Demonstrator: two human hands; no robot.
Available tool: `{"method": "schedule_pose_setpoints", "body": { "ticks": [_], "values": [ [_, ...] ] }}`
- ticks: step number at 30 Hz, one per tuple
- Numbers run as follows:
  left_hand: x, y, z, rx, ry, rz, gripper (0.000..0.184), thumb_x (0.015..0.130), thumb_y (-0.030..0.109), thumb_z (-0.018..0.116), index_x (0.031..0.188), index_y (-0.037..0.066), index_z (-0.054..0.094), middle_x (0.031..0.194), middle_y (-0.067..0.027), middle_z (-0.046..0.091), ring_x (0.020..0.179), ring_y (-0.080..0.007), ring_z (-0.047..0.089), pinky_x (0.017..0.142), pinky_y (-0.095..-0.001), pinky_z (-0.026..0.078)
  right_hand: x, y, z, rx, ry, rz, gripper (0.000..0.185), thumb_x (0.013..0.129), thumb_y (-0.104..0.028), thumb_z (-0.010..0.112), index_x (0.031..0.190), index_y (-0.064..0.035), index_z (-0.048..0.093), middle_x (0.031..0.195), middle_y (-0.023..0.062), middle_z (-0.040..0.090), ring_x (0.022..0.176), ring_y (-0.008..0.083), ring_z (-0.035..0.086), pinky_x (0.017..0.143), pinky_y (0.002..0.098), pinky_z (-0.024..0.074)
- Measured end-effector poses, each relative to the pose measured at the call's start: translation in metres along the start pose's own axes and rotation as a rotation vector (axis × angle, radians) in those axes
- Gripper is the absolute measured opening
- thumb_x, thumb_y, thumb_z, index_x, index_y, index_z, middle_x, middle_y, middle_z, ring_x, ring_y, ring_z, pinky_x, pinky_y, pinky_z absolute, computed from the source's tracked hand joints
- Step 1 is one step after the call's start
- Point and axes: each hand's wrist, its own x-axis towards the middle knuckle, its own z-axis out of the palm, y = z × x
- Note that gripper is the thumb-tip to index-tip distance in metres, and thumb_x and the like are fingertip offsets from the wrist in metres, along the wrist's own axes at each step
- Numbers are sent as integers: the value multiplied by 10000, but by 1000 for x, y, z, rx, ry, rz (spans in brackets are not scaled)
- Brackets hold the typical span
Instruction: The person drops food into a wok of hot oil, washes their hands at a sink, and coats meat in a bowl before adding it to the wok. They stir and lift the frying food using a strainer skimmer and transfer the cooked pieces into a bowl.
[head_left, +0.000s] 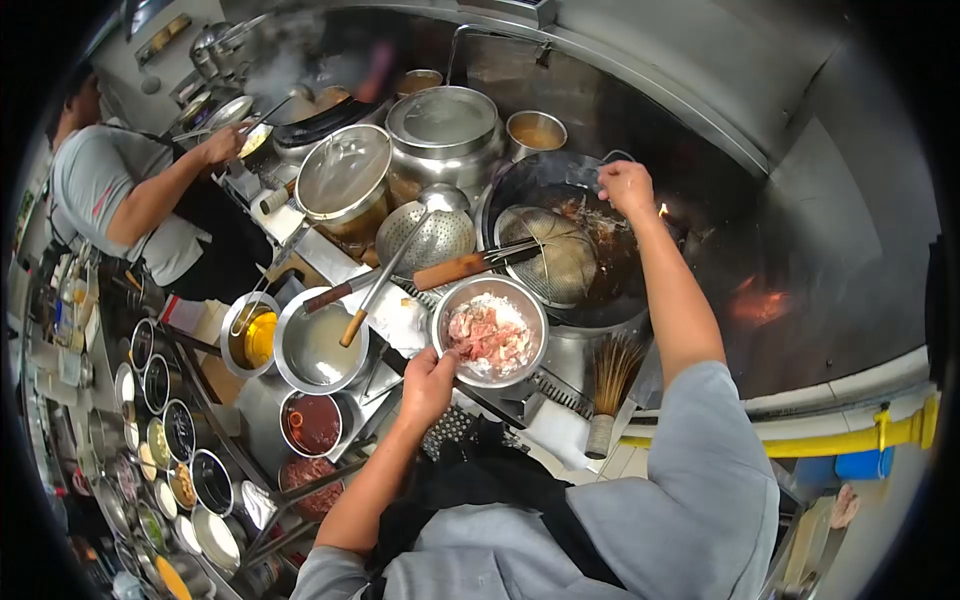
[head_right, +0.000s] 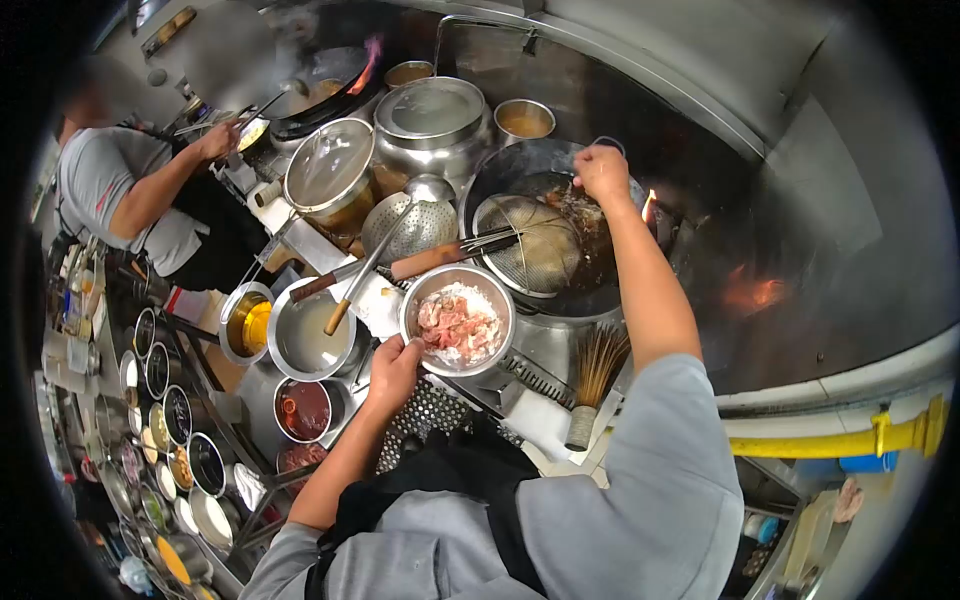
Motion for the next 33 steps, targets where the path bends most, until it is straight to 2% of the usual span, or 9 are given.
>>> {"method": "schedule_pose_setpoints", "body": {
  "ticks": [4, 7, 9, 11, 16, 23, 25, 31, 33],
  "values": [
    [19, 27, 7, 52, -80, 65, 264, 880, 201, 549, 824, -52, 601, 639, -88, 587, 585, -136, 544, 556, -298, 441, -126, -118, -5, -175, -405, -162, 92, 727, -146, 696, 770, -65, 706, 718, 69, 679, 614, 161, 629, 601, 294, 501],
    [29, 36, 18, 136, -133, 263, 273, 867, 203, 558, 820, -64, 595, 641, -133, 588, 598, -175, 561, 578, -344, 451, -212, -129, 40, -349, -334, -773, 149, 712, -185, 699, 828, -91, 697, 752, 130, 662, 718, 220, 664, 677, 342, 517],
    [24, 49, 22, 136, -173, 289, 281, 857, 205, 561, 824, -72, 591, 654, -173, 585, 604, -215, 566, 593, -372, 452, -214, -118, 45, -447, -311, -709, 168, 713, -172, 692, 858, -88, 687, 761, 129, 652, 717, 209, 657, 676, 330, 513],
    [21, 56, 21, 234, -184, 293, 215, 887, 137, 500, 834, -32, 621, 676, -33, 614, 583, -89, 526, 544, -267, 445, -210, -117, 38, -532, -303, -666, 191, 713, -159, 685, 889, -85, 678, 769, 129, 642, 716, 198, 650, 674, 318, 508],
    [35, 33, 36, -7, -325, 144, 213, 871, 120, 494, 864, -54, 616, 738, -70, 633, 605, -123, 584, 543, -271, 507, -189, -123, -9, 41, -287, -249, 74, 846, -73, 604, 882, -9, 613, 836, 15, 646, 689, 57, 550, 552, 229, 455],
    [59, 38, 58, -98, -319, 106, 251, 886, 146, 507, 871, -85, 606, 768, -106, 631, 638, -143, 615, 533, -269, 541, -159, -74, -17, 505, -143, 184, 79, 852, -76, 604, 868, -2, 582, 807, 82, 662, 568, 98, 567, 475, 226, 458],
    [66, 36, 58, 125, -247, 126, 252, 885, 153, 519, 868, -83, 607, 772, -111, 632, 632, -145, 615, 535, -268, 547, -131, -30, -22, 263, -30, 157, 90, 783, -81, 669, 775, -4, 623, 682, 68, 664, 516, 89, 560, 479, 236, 453],
    [51, 19, 41, -91, -149, 58, 303, 888, 208, 554, 877, -89, 612, 707, -108, 628, 609, -158, 624, 523, -291, 514, -60, 136, 12, -189, -177, 305, 116, 733, -99, 703, 656, -15, 681, 594, 72, 640, 490, 132, 578, 455, 286, 446],
    [52, 13, 33, -94, -142, 66, 303, 888, 210, 554, 850, -86, 606, 701, -111, 625, 610, -157, 624, 519, -290, 513, -45, 137, 22, -842, 193, -219, 135, 728, -188, 651, 693, -65, 692, 663, 120, 663, 587, 228, 643, 596, 303, 507]
  ]
}}
